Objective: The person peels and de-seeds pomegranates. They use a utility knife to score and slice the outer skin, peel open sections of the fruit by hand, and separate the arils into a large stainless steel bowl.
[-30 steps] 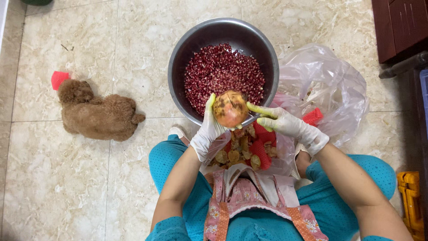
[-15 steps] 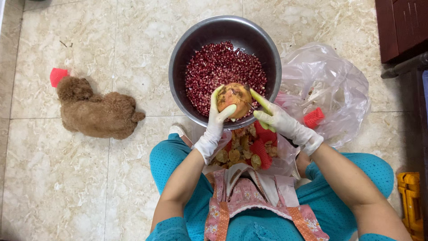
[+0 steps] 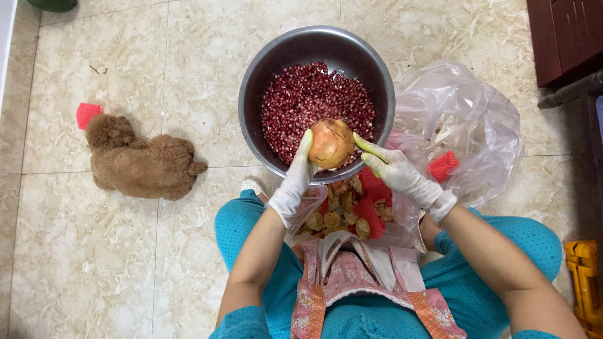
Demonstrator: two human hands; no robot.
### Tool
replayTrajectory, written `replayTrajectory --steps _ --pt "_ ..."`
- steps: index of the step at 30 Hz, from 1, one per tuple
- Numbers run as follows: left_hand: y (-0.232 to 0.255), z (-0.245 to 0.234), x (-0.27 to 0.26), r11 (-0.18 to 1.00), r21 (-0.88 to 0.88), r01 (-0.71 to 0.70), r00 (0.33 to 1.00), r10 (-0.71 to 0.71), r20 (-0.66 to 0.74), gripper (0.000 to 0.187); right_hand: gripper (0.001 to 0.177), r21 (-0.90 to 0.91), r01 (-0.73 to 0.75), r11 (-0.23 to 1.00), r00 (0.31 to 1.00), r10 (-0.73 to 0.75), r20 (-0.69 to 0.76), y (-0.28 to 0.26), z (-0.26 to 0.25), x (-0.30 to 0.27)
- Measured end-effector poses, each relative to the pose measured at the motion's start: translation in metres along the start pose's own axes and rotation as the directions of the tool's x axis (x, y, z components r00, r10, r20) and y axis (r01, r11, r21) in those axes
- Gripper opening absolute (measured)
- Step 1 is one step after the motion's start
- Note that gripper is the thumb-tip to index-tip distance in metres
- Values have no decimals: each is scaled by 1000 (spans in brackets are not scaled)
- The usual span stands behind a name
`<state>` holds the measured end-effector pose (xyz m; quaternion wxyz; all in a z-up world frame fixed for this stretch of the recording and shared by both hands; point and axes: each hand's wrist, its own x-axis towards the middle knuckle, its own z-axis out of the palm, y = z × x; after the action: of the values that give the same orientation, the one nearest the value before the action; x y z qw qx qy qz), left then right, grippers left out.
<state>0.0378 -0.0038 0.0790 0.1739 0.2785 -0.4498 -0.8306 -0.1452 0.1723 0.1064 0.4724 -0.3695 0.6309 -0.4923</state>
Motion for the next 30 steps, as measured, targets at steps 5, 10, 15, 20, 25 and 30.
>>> replayTrajectory --steps 5,10,15,20,25,30 --pt "4 30 -5 868 335 -366 907 413 -79 103 45 -94 267 959 958 -275 -86 -14 9 4" --pt "11 26 -9 979 -34 -199 980 199 4 90 74 -173 -147 974 985 161 69 -33 -6 -2" --pt "4 9 -8 991 -124 -51 992 65 112 86 76 -167 82 983 977 -46 209 -35 -24 -1" --pt "-3 3 -1 940 -272 206 977 -184 105 86 66 -150 251 956 933 -198 300 -37 -35 -2" --pt "-4 -3 2 959 -221 179 975 -143 171 87 70 -153 -47 987 985 71 156 -36 -18 -7" --pt "-10 -3 8 967 -196 161 973 -122 195 85 55 -154 76 985 997 -74 15 -29 -4 1"
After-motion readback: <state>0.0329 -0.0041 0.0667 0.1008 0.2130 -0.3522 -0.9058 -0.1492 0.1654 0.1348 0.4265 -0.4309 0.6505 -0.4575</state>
